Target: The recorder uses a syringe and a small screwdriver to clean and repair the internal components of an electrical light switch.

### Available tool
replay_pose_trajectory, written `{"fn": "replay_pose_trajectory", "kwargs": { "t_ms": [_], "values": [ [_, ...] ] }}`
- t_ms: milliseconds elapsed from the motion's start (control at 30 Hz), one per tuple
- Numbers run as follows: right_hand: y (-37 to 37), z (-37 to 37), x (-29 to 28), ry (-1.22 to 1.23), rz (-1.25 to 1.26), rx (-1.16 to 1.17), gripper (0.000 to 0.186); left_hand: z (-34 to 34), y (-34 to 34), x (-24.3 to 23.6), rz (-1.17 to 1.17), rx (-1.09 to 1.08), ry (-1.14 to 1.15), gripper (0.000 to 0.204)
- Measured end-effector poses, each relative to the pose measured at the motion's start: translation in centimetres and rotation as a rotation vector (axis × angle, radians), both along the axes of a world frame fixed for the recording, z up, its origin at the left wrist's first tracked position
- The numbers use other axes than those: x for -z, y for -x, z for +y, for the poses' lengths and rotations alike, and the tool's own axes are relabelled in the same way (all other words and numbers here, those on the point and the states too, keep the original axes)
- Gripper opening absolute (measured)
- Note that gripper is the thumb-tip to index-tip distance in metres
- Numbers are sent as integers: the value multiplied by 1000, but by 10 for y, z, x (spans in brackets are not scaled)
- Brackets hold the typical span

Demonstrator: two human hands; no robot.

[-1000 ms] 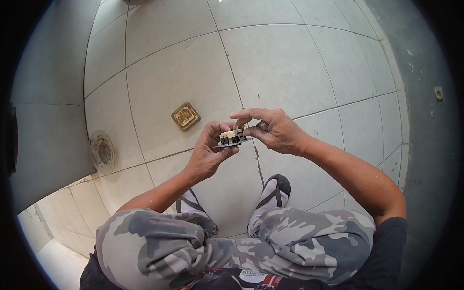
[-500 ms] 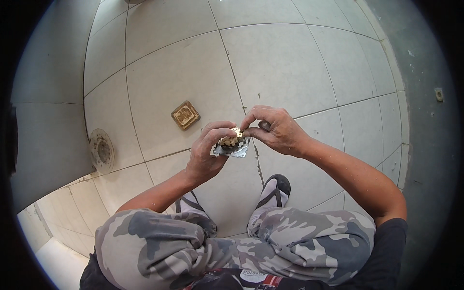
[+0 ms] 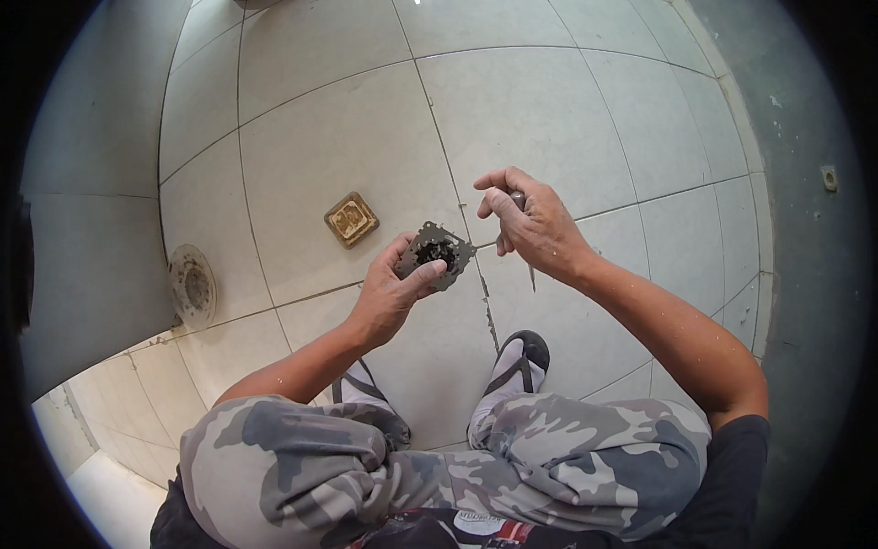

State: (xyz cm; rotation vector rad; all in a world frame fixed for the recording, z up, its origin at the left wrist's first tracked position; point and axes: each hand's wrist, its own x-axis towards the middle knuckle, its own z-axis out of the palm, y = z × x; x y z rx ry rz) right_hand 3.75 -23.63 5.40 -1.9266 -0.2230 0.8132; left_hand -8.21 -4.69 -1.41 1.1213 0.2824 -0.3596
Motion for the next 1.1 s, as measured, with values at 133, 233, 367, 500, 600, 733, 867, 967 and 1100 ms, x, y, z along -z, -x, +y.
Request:
{"fn": "replay_pose_trajectory", "kwargs": {
  "t_ms": [133, 233, 367, 500, 600, 733, 867, 967, 1100],
  "values": [
    [-10, -4, 5, -85, -243, 73, 35, -1, -2, 0, 210, -49, 292, 41],
    [-14, -2, -9, 153, -447, 22, 48, 1, -1, 3, 243, -50, 339, 40],
    [-19, -5, -11, 42, -593, 29, 55, 0, -1, -3, 240, -90, 322, 44],
    [-22, -5, -30, 85, -573, 17, 51, 1, -2, -2, 212, -104, 386, 38],
    [-17, 4, -48, 54, -309, 41, 41, 2, -3, -4, 190, -120, 392, 36],
    [-14, 4, -48, -100, -144, 3, 31, 5, -6, 10, 174, -156, 540, 34],
    [-5, 8, -53, 94, -98, -217, 32, 9, -10, 7, 129, -219, 570, 33],
    [3, 14, -51, 157, -224, -308, 28, 12, -12, 0, 125, -253, 596, 33],
    [12, 13, -40, 143, -551, -352, 22, 14, -13, 2, 116, -233, 605, 32]
  ]
}}
